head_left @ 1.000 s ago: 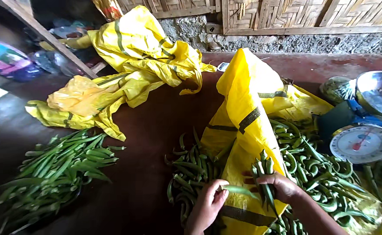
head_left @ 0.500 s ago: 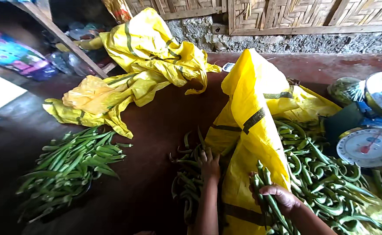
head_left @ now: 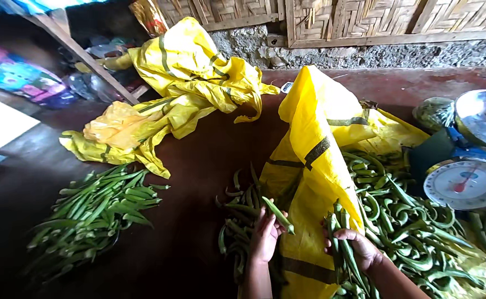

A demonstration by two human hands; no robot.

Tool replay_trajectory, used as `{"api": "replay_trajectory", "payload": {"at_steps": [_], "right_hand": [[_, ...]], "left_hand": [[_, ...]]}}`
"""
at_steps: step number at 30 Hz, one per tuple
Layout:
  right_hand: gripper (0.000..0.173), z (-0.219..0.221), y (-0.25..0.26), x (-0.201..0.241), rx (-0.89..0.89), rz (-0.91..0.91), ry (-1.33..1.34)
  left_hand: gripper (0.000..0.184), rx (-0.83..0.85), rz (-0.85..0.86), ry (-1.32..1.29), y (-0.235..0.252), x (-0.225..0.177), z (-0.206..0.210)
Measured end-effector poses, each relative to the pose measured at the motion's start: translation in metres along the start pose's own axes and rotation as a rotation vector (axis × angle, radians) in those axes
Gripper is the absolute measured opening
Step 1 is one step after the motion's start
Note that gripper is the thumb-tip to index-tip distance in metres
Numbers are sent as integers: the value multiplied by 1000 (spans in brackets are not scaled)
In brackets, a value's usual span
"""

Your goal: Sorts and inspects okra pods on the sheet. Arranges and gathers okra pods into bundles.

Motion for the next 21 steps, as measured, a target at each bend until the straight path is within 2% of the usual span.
{"api": "replay_trajectory", "payload": {"at_steps": [3, 6, 7, 10, 13, 17, 21], "right_hand": [[44, 3, 1, -1, 6, 10, -7], [47, 6, 1, -2, 3, 30, -52], [45, 7, 1, -3, 4, 47, -72], [34, 9, 1, -8, 5, 96, -118], [31, 9, 1, -16, 32, 125, -107], [35, 14, -1, -25, 123, 136, -26], [54, 13, 2, -40, 85, 42, 136]], "left_hand": [[38, 3, 48, 38, -11, 0, 2], [62, -33, 104, 115, -19, -4, 8], [60, -57, 134, 117, -21, -4, 8], [35, -159, 239, 126, -25, -5, 6], [28, -208, 301, 135, -32, -8, 4], [30, -265, 328, 250, -42, -12, 7], [35, -422, 265, 260, -60, -6, 22]]}}
Point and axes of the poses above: each hand's wrist, its own y-axis towards the middle knuckle, its own z-axis out of the palm, x = y × z, the point moved 3 cm from there along y, towards the middle knuckle, and after that the axes turned 14 degrees about -x, right-handed, at the moved point
